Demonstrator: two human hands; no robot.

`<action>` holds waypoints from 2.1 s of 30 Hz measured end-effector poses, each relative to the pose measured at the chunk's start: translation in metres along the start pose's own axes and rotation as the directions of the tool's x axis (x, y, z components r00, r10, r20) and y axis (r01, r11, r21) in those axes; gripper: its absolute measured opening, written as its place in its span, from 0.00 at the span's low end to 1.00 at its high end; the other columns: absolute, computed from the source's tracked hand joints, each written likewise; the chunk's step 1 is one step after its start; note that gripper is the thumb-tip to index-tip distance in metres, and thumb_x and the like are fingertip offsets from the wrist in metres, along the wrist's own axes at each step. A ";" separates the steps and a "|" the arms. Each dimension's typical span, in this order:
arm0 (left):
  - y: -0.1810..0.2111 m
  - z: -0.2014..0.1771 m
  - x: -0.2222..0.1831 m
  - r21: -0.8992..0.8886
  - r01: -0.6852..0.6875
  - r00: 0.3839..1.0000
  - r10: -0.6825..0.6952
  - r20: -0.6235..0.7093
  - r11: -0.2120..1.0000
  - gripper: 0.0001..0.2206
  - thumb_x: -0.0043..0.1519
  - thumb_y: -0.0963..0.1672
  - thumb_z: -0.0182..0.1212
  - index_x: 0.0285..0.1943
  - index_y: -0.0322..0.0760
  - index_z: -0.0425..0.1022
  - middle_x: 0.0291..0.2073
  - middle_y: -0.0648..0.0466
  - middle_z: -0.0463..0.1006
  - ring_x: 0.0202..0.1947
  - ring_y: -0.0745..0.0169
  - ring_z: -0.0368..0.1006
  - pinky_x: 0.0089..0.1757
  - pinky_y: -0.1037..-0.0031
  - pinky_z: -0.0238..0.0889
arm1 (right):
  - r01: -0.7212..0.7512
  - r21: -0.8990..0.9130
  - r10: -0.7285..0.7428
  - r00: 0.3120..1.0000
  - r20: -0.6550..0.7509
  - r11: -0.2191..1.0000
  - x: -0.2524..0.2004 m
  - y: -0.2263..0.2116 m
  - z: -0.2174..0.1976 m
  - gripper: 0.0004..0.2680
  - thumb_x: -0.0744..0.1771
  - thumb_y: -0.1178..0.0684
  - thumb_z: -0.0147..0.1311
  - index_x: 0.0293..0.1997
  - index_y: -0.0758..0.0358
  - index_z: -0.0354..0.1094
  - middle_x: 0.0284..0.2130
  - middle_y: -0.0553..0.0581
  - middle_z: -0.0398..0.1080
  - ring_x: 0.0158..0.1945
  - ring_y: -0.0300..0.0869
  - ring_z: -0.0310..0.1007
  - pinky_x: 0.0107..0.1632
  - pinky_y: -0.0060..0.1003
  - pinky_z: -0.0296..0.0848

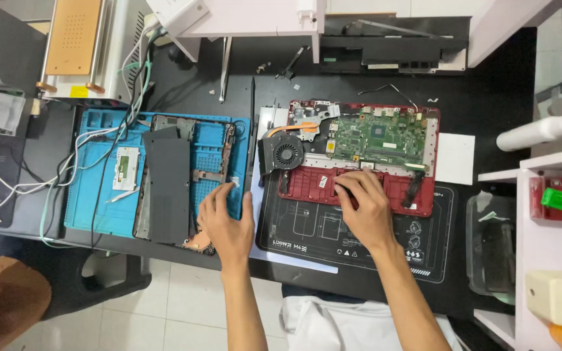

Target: Repairing a laptop on a workbench by inspecting and manipulating internal components like the motherboard and fan.

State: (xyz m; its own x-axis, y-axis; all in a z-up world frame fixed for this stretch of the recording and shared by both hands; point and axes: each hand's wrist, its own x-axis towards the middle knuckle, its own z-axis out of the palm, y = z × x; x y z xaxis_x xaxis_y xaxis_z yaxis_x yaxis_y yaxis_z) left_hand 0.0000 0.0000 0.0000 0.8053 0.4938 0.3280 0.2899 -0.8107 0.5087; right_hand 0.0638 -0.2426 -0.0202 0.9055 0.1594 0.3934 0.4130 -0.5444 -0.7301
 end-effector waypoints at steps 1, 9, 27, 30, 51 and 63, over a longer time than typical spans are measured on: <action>0.003 0.002 0.003 0.000 0.004 1.000 -0.004 -0.005 1.000 0.13 0.63 0.45 0.66 0.55 0.39 0.77 0.53 0.50 0.76 0.58 0.47 0.67 0.57 0.56 0.54 | 0.005 0.001 -0.005 1.000 0.003 1.000 0.001 0.002 0.002 0.06 0.66 0.62 0.61 0.46 0.65 0.75 0.43 0.57 0.75 0.51 0.52 0.75 0.62 0.49 0.74; 0.054 0.038 0.037 -0.036 -0.161 0.968 0.165 0.189 0.986 0.40 0.55 0.57 0.70 0.72 0.35 0.63 0.69 0.38 0.63 0.69 0.41 0.58 0.65 0.48 0.43 | 0.002 -0.097 -0.001 1.000 0.007 0.995 0.015 0.010 -0.004 0.05 0.65 0.61 0.61 0.43 0.64 0.77 0.52 0.59 0.74 0.63 0.53 0.69 0.74 0.59 0.53; 0.063 0.069 0.034 -0.142 -0.048 0.999 0.051 0.016 0.989 0.37 0.55 0.51 0.75 0.66 0.19 0.66 0.58 0.34 0.73 0.59 0.36 0.69 0.58 0.54 0.63 | -0.073 -0.136 0.074 0.997 0.006 0.988 0.022 0.044 0.002 0.07 0.66 0.57 0.60 0.46 0.61 0.77 0.46 0.57 0.77 0.57 0.47 0.73 0.70 0.55 0.58; 0.072 0.063 0.038 -0.169 -0.096 0.995 0.090 -0.039 0.981 0.36 0.54 0.49 0.78 0.65 0.21 0.67 0.59 0.36 0.74 0.57 0.36 0.69 0.57 0.53 0.65 | -0.098 -0.153 0.102 0.995 0.018 0.983 0.026 0.044 0.002 0.06 0.66 0.57 0.60 0.45 0.61 0.76 0.46 0.57 0.77 0.55 0.47 0.74 0.69 0.54 0.60; 0.143 0.027 0.032 -0.568 -0.343 0.877 0.472 0.091 0.748 0.41 0.47 0.44 0.80 0.70 0.26 0.64 0.66 0.36 0.69 0.65 0.39 0.68 0.62 0.58 0.62 | -0.303 0.944 0.638 0.754 0.155 0.128 0.028 0.020 -0.064 0.13 0.71 0.51 0.48 0.61 0.66 0.61 0.49 0.63 0.71 0.50 0.49 0.77 0.57 0.49 0.78; 0.233 0.000 0.081 -0.863 0.278 0.919 0.145 0.367 0.421 0.16 0.65 0.39 0.62 0.62 0.29 0.77 0.53 0.48 0.82 0.51 0.66 0.77 0.53 0.76 0.69 | -0.102 0.993 0.492 0.868 0.060 0.059 0.051 -0.057 -0.160 0.17 0.70 0.60 0.49 0.69 0.69 0.58 0.55 0.63 0.68 0.59 0.49 0.71 0.67 0.51 0.69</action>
State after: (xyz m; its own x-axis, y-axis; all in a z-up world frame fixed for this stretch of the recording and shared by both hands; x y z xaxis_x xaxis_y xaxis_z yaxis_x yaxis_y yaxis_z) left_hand 0.1325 -0.1488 0.1451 0.9718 0.2207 0.0835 -0.1006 0.0674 0.9926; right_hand 0.0710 -0.3349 0.1313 0.9954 -0.0805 -0.0513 0.0294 0.7696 -0.6378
